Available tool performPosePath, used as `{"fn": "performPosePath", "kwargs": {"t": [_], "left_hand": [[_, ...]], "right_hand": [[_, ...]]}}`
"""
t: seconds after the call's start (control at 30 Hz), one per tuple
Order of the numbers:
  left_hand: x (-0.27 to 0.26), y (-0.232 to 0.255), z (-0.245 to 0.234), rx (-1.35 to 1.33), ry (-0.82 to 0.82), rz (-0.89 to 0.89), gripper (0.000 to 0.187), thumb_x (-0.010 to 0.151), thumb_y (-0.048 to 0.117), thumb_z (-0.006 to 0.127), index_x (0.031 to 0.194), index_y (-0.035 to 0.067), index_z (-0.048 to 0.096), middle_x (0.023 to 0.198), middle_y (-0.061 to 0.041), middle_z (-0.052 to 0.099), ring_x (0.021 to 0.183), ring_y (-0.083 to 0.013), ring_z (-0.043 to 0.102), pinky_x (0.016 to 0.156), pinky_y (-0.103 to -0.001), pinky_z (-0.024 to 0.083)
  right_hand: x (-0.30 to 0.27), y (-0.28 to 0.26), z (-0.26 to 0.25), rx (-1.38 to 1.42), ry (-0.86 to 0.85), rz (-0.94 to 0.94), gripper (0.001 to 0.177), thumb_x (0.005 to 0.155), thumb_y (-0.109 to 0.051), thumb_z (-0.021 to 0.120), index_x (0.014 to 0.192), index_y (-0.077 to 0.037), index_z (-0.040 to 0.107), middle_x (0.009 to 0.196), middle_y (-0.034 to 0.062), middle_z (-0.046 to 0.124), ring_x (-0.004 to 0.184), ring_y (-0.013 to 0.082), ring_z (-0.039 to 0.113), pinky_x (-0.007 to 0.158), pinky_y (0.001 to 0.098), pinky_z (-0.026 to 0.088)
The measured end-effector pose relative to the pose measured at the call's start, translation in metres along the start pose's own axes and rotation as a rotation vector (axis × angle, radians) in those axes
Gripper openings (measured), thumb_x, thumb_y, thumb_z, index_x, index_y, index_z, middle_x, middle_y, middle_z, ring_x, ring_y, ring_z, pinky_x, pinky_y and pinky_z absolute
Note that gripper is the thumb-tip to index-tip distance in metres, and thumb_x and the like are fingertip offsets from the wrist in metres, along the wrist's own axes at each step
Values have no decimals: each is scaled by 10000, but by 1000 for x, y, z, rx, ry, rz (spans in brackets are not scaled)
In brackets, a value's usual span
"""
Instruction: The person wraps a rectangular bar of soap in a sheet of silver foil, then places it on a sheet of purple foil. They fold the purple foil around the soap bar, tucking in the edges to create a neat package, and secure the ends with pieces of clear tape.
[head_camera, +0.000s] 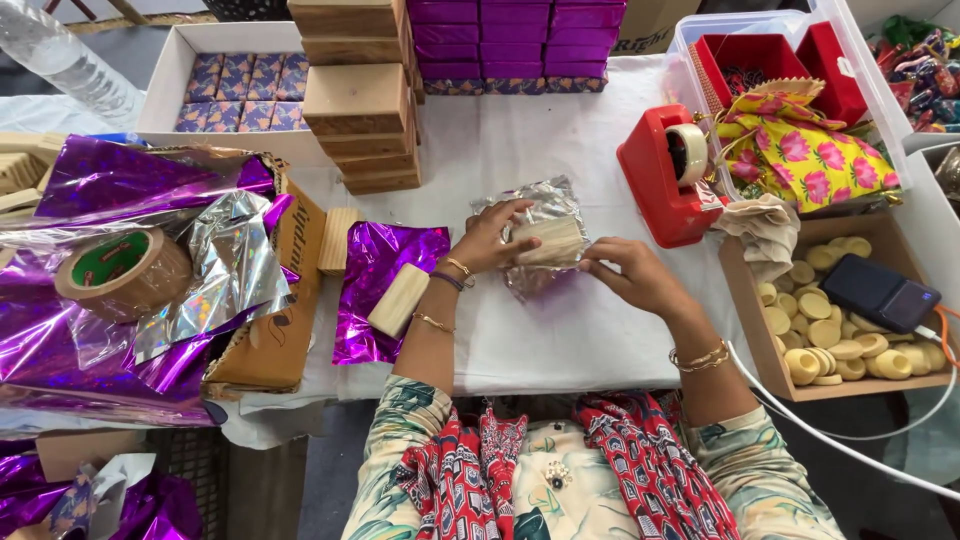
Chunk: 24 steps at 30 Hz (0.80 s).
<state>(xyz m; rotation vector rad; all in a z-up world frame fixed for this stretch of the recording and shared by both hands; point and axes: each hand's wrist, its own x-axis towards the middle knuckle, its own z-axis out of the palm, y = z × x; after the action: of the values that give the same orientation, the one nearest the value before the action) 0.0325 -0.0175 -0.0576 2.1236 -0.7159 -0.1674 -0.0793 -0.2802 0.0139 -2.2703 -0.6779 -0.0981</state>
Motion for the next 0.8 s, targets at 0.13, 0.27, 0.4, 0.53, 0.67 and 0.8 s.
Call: {"fn": "performPosePath", "kwargs": {"t": [0.13,0.27,0.4,0.53,0.67,0.8], "left_hand": [[-4,7,-9,-118,-53,-28,867,730,735,705,1427,234,575,1416,-21,626,1306,-230,582,1105,-413,476],[-19,45,-14,-86,-118,333,1022,656,595,882,1470,190,417,1442,-145,499,1382,-353,424,1151,-487,352],[-20,56,-5,238,5,391,928,571,232,924,1349,137,427,1218,-229,558,1176,-432,505,1002,-568,415],[-11,27,-10,120,-29,78,536,835,75,711,1303,167,468,906,-70,678,890,-245,707,856,-406,560],[-15,27,-25,-157,-61,23,482,843,12,717,1256,133,501,757,-27,654,718,-158,665,681,-331,541],[-12,23,-27,-250,-31,-69,392,816,89,813,1172,146,660,812,38,728,752,-65,686,683,-279,560]], "right_hand": [[6,11,7,38,63,67,132,954,-141,688,973,-13,711,866,97,703,716,251,635,675,352,511],[24,9,8,-3,123,91,126,952,-142,696,968,-20,722,858,103,705,701,244,649,656,363,515],[46,0,-3,-253,148,47,121,949,-142,730,949,-22,742,873,133,715,794,280,668,717,396,517],[54,26,-12,-143,186,31,151,960,-97,645,1062,-40,740,992,125,747,933,249,713,830,366,551],[54,48,-18,372,152,150,395,947,-169,677,1324,-60,634,1151,108,715,1125,199,661,976,323,520],[57,43,-6,344,-12,247,781,715,-181,871,1400,-65,515,1178,56,659,1104,164,606,938,300,487]]}}
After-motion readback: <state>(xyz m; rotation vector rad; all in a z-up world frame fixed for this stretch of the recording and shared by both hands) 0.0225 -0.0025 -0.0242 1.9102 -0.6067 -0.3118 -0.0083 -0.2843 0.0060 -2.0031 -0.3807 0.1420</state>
